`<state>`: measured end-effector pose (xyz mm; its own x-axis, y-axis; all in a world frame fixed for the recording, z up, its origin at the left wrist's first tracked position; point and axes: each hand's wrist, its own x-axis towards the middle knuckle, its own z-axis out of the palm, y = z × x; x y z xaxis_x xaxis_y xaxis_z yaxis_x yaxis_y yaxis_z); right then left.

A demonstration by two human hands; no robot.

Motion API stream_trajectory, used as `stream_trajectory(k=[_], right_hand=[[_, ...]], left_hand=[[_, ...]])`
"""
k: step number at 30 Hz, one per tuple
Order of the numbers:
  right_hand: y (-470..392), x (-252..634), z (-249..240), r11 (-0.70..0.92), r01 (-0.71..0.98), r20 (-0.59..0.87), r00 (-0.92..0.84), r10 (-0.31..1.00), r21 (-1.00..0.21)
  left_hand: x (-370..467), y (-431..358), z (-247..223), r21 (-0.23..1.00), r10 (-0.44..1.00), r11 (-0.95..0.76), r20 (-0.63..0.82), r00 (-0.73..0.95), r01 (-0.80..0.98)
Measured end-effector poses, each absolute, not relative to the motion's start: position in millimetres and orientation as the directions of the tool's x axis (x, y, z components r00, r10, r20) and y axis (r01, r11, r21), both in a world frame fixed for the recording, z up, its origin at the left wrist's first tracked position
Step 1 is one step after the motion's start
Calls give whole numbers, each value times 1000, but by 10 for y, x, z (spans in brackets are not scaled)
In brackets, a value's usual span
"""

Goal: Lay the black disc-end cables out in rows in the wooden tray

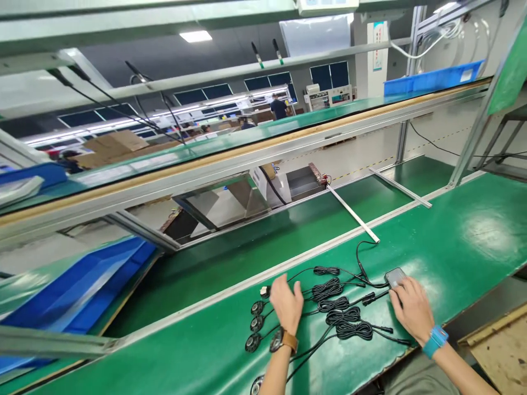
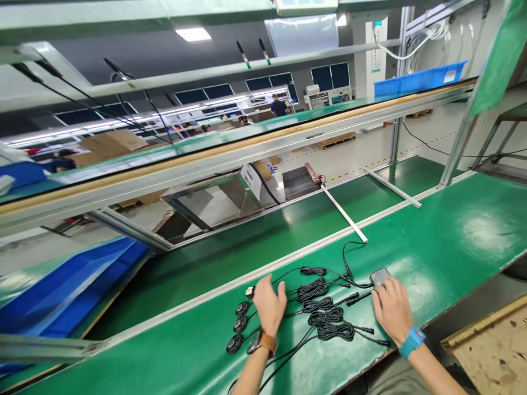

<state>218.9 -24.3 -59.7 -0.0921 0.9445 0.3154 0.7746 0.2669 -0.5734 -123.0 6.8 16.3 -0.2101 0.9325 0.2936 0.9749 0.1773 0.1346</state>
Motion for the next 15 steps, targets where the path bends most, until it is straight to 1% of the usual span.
stream_trajectory(k=[2, 4, 5, 7, 9, 12, 15], right_hand=[[-118, 1928, -534, 250, 720, 268, -92, 959, -647], [6, 1653, -544, 232, 695, 222, -106, 969, -681], [56, 1536, -581, 223, 694, 211, -104, 972, -684], [118, 1375, -703, 204, 699, 210, -78, 975, -685], [140, 1310, -851, 193, 693, 223, -48, 974, -694], [151, 1314, -1035, 213, 683, 261, -34, 965, -698], [172, 1316, -1125, 245, 723, 303, -51, 952, -646]], left_hand=[[-935, 120, 103, 154, 966, 24, 251, -63, 988], [-581, 193, 14, 182, 976, -159, 174, 128, 970], [-409, 233, -32, 187, 971, -225, 128, 203, 956], [-129, 307, -112, 165, 957, -290, 42, 287, 943], [25, 354, -165, 134, 957, -289, 0, 292, 948], [63, 353, -198, 93, 971, -238, -12, 240, 967], [22, 307, -194, 74, 980, -197, -21, 199, 978]])
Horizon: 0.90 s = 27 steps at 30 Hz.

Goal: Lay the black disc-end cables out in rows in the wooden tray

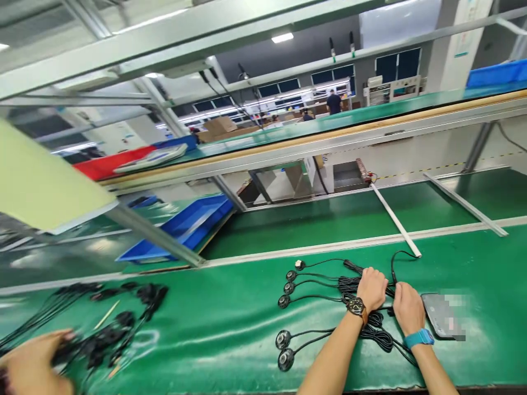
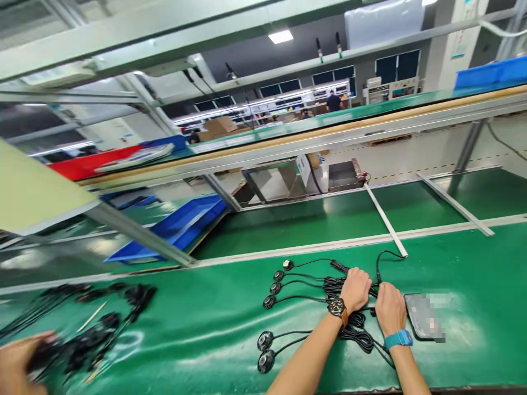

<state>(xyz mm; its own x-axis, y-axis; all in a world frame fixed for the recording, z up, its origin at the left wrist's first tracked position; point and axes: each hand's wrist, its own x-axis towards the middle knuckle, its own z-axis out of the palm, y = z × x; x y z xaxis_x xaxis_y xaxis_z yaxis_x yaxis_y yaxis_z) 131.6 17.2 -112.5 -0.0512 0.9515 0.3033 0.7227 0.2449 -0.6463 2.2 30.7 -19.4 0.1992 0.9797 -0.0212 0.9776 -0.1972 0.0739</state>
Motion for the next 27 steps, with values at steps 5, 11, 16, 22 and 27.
stream_trajectory(k=[5, 11, 16, 22, 27], right_hand=[[178, 1270, -1150, 237, 784, 292, -74, 954, -574], [170, 1256, -1156, 219, 786, 289, -54, 956, -578], [158, 1286, -1092, 284, 683, 406, 19, 914, -673], [218, 647, -489, 443, 544, 466, -104, 879, -713], [361, -770, 177, 508, 353, 194, -639, 744, -786]], left_hand=[[-37, 257, -156, 83, 987, -151, -45, 155, 985], [-34, 236, -101, 24, 997, -82, 12, 82, 996], [-520, 222, 232, 169, 978, 34, 196, -68, 985], [-2127, -56, 598, 164, 846, 447, 242, -475, 879], [-2808, -353, 432, 217, 829, 507, 141, -541, 834]])
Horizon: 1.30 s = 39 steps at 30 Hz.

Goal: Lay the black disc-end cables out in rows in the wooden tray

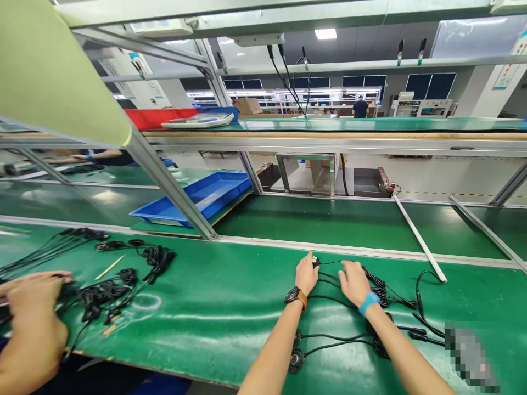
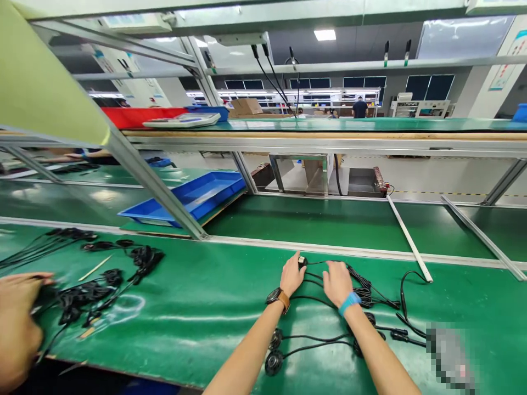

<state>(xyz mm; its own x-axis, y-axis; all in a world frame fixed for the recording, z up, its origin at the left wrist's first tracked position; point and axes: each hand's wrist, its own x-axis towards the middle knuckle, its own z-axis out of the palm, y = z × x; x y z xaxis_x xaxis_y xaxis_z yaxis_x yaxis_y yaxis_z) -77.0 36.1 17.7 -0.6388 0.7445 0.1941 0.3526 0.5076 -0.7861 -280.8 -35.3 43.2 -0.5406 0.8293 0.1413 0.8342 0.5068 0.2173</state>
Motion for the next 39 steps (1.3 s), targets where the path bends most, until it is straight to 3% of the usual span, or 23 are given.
stream_trajectory(k=[3, 6, 12, 23, 28, 32, 35, 39], right_hand=[[413, -1496, 381, 559, 303, 158, -760, 631, -772], [436, -1884, 479, 567, 301, 134, -789, 599, -766], [502, -1941, 633, 563, 347, 118, -767, 630, -751], [697, -1897, 791, 614, 405, 197, -704, 682, -677], [1252, -1175, 434, 498, 603, 145, -537, 831, -624], [1502, -126, 23, 381, 735, 93, -401, 911, -561], [1467, 343, -138, 427, 727, 108, -442, 890, -537], [1244, 336, -212, 570, 627, 161, -586, 794, -531]], left_hand=[[-2881, -434, 334, 253, 822, 511, 133, -553, 821], [-2906, -453, 307, 293, 808, 524, 126, -575, 800], [-2929, -438, 305, 323, 791, 544, 108, -602, 774], [-2887, -444, 304, 233, 802, 534, 167, -574, 813], [-2835, -459, 313, 87, 828, 516, 202, -522, 852], [-2801, -470, 342, 54, 836, 511, 201, -510, 858], [-2781, -473, 350, 33, 845, 503, 191, -499, 864], [-2758, -475, 334, -23, 879, 451, 181, -440, 892]])
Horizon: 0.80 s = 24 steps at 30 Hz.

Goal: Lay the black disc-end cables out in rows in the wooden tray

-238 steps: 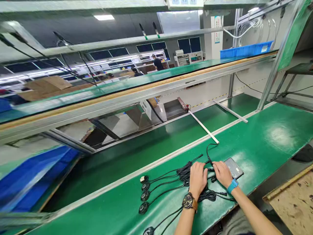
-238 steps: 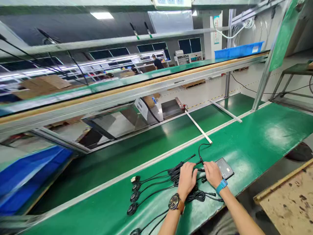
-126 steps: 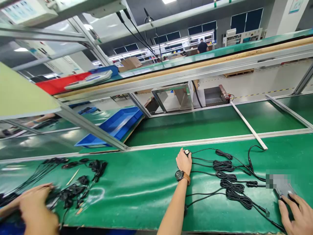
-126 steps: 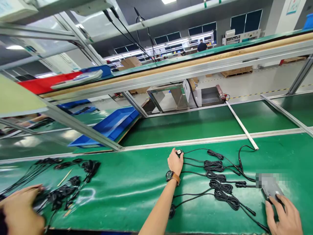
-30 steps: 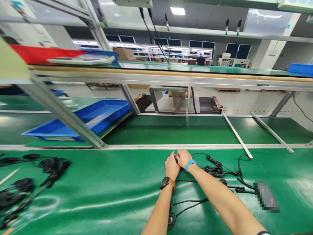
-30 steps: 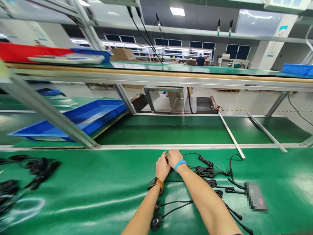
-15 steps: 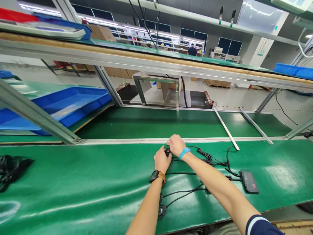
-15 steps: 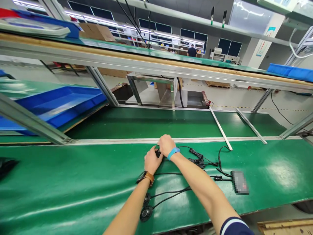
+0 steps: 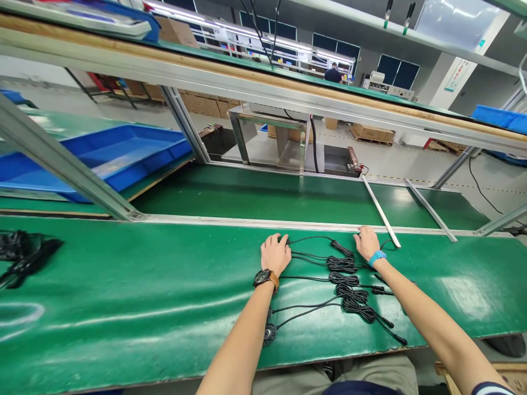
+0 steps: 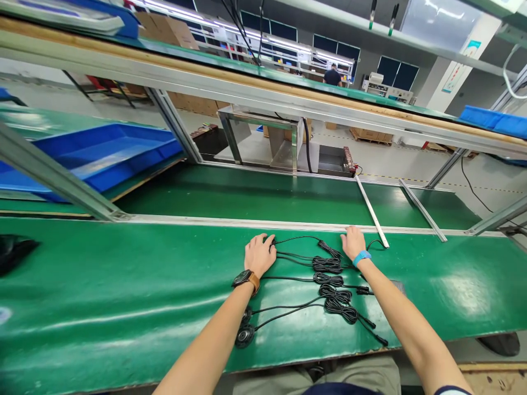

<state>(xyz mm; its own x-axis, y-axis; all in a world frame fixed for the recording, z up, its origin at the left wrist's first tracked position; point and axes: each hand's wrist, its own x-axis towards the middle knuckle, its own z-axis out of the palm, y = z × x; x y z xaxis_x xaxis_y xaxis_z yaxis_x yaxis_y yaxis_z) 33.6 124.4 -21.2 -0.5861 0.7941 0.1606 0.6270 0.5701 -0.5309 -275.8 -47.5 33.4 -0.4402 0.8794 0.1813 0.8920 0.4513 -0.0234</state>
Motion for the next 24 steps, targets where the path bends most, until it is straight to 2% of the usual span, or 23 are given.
stream_trajectory(k=[3, 6, 9, 12, 15, 18, 21, 24], right_hand=[[1019, 226, -245, 699, 446, 162, -768, 619, -558], [829, 284, -227, 718, 317, 109, -871, 479, -620], [694, 466, -143, 659, 299, -29, -921, 387, -690], [574, 613, -59, 669, 333, -166, -939, 302, -664], [461, 647, -35, 733, 330, -204, -944, 260, -595], [395, 601, -54, 770, 349, -215, -937, 275, -534], [423, 535, -64, 769, 384, -256, -922, 290, -511], [549, 496, -48, 742, 398, -277, -916, 291, -539]], left_hand=[[-2738, -478, 363, -112, 963, 257, 112, -245, 960], [-2710, -524, 456, -119, 998, 64, -20, -67, 991], [-2663, -672, 572, -66, 989, -40, -145, 30, 997], [-2575, -907, 660, -49, 948, -130, -299, 110, 990], [-2446, -1126, 697, -68, 892, -177, -432, 131, 982], [-2309, -1231, 702, -110, 863, -165, -498, 89, 980], [-2205, -1212, 701, -139, 875, -144, -481, 60, 980], [-2167, -1121, 684, -155, 909, -136, -412, 61, 979]])
